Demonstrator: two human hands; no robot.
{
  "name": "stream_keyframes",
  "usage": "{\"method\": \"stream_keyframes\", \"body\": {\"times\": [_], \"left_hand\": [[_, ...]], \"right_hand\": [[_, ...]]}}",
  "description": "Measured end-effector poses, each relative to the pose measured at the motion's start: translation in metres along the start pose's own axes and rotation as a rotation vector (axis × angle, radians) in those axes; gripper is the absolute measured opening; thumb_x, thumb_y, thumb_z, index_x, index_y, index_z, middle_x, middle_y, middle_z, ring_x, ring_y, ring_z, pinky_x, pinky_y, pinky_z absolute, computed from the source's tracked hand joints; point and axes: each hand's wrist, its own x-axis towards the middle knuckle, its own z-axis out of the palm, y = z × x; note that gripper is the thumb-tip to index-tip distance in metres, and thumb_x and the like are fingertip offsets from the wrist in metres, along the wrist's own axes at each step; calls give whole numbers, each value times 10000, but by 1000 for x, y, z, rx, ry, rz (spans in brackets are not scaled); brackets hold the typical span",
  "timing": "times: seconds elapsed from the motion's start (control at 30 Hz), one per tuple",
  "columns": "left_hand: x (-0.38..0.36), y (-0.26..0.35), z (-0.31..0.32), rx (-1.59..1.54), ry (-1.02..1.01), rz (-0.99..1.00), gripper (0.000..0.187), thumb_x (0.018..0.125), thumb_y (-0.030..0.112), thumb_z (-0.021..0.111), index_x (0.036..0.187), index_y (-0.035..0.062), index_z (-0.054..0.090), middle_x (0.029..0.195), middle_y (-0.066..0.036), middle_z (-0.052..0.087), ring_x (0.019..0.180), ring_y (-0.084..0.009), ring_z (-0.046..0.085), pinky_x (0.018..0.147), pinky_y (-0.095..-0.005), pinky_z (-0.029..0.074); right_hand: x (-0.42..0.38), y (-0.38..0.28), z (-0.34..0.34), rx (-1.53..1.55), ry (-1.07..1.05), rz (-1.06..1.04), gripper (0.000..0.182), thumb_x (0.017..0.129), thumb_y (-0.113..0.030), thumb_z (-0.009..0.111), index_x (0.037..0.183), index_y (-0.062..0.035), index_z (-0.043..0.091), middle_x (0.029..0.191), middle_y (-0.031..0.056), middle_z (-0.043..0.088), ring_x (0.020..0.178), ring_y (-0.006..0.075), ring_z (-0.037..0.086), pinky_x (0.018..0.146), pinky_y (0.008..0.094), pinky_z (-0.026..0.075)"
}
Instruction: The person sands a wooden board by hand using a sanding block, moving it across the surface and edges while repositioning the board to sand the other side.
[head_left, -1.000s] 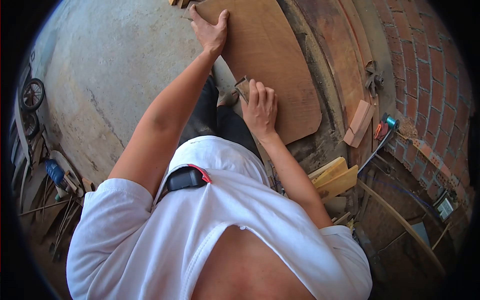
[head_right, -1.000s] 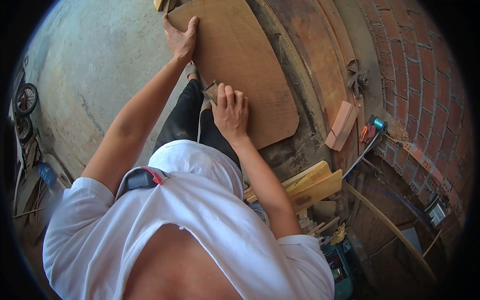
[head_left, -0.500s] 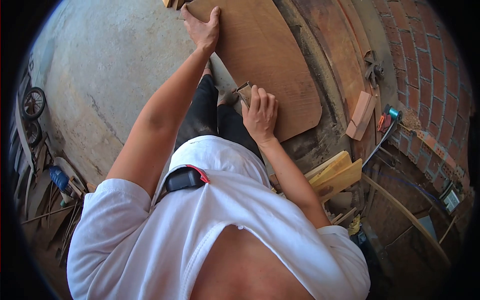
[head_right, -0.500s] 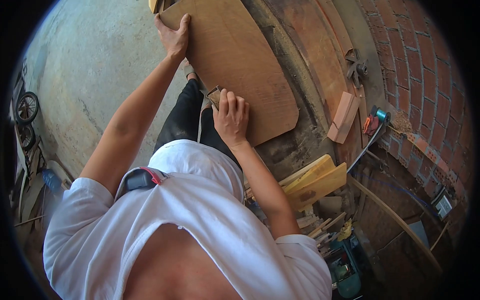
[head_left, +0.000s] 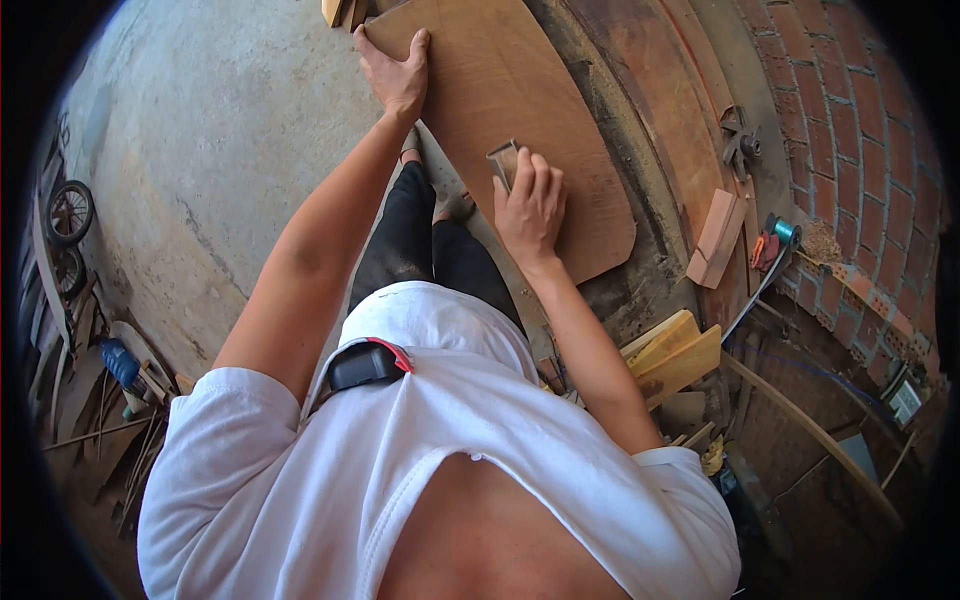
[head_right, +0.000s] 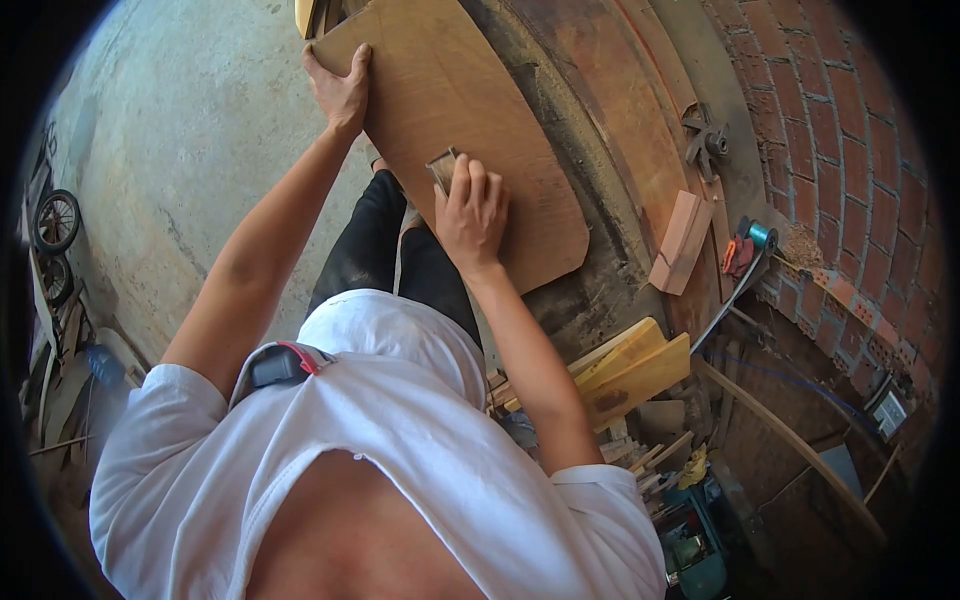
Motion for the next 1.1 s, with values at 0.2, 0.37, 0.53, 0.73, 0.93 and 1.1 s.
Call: {"method": "stream_keyframes", "body": {"times": [0.2,0.37,0.53,0.73,0.93,1.1], "left_hand": [[1,-3,1,-7,-17,-23,1016,814,483,797,1561,102,223,1361,-328,483,1270,-491,503,1087,-526,406],[-4,2,-1,5,7,-26,1012,814,491,799,1556,103,230,1342,-328,490,1254,-495,514,1071,-529,420],[-4,7,-2,1,-14,-61,1002,809,482,809,1552,126,238,1302,-320,503,1224,-499,527,1050,-538,432],[-1,1,0,-17,9,-18,1002,808,457,818,1552,118,239,1301,-313,504,1237,-487,517,1054,-524,432],[-3,5,-2,-6,-3,-44,999,813,442,821,1551,105,239,1258,-309,512,1188,-475,543,1028,-520,444],[-4,5,-1,-10,17,-28,997,815,437,816,1555,107,235,1218,-305,519,1146,-466,560,1000,-517,457]], "right_hand": [[-45,35,-23,-11,-28,-88,653,845,-213,781,1381,18,488,1243,146,534,1060,332,547,899,466,477],[-139,90,-62,-35,-126,-65,667,855,-185,787,1402,33,473,1264,173,510,1062,358,535,930,483,468],[-8,70,-16,-61,19,22,597,929,-235,704,1398,48,465,1235,181,526,1062,375,532,924,485,464],[127,63,17,-56,40,-21,564,937,-261,691,1378,5,463,1251,169,537,1098,368,539,936,485,466],[-49,130,-51,-95,-64,0,625,904,-210,746,1414,19,467,1273,192,523,1121,393,517,956,503,449],[-87,160,-71,-90,-175,-53,648,904,-193,747,1424,50,446,1275,214,493,1115,413,503,964,510,443]]}}
